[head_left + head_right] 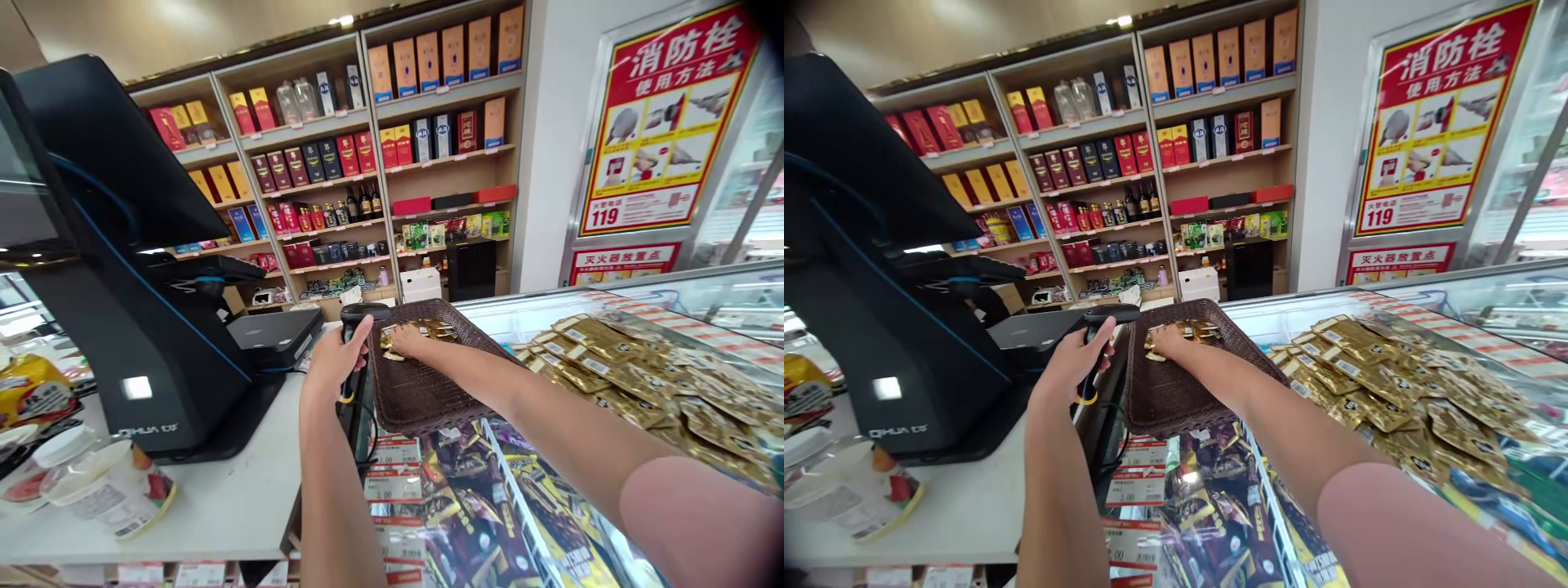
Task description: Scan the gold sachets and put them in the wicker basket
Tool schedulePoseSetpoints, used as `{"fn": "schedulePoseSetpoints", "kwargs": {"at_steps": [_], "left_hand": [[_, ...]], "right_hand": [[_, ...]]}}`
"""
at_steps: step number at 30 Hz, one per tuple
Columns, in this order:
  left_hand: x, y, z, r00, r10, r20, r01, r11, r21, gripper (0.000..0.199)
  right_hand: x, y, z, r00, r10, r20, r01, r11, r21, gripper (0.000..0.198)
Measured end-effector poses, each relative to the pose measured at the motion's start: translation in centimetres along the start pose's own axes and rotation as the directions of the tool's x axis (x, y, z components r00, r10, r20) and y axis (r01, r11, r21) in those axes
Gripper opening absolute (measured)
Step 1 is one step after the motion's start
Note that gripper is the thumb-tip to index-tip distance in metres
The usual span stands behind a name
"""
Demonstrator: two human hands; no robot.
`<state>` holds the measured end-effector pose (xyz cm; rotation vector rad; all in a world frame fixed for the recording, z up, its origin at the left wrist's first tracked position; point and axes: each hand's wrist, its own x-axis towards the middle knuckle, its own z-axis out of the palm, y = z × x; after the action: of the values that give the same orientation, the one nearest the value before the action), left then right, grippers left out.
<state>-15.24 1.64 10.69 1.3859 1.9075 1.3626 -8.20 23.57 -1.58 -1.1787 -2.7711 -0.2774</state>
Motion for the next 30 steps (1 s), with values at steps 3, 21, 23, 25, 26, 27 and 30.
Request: {"fn": "schedulePoseSetpoints", "kwargs": {"at_steps": [3, 21, 23, 25, 26, 27, 30], "left_hand": [[-0.1, 0.1, 0.1, 1.0, -0.002, -0.011, 0.002, 1.0, 0.004, 0.057], [0.7, 0.9, 2.4, 0.993, 0.076, 0.085, -0.078, 0.997, 0.022, 0.06], [0.6, 1.1, 3.0, 0.99, 0.089, 0.109, -0.095, 0.994, 0.054, 0.06], [0.5, 1.3, 3.6, 0.985, 0.103, 0.14, -0.116, 0.989, 0.09, 0.06], [0.5, 1.4, 3.9, 0.981, 0.109, 0.158, -0.127, 0.986, 0.106, 0.06], [0.4, 1.5, 4.1, 0.978, 0.114, 0.173, -0.136, 0.983, 0.122, 0.06], [0.2, 1.7, 4.8, 0.97, 0.121, 0.21, -0.156, 0.976, 0.155, 0.06]], "right_hand": [[0.9, 0.0, 0.8, 0.993, -0.106, 0.047, 0.108, 0.993, -0.049, 0.035], [-18.7, 9.0, -4.7, 0.972, -0.128, 0.199, 0.108, 0.988, 0.108, 0.032], [-18.7, 8.9, -4.5, 0.977, -0.003, 0.215, -0.027, 0.99, 0.137, 0.044], [-17.9, 8.1, -4.2, 0.966, 0.077, 0.248, -0.121, 0.978, 0.167, 0.048], [-17.5, 7.6, -4.1, 0.959, 0.099, 0.266, -0.151, 0.971, 0.184, 0.047], [-17.0, 7.1, -4.0, 0.952, 0.114, 0.282, -0.175, 0.964, 0.2, 0.047], [-15.6, 6.2, -4.2, 0.929, 0.168, 0.33, -0.251, 0.941, 0.228, 0.049]]}}
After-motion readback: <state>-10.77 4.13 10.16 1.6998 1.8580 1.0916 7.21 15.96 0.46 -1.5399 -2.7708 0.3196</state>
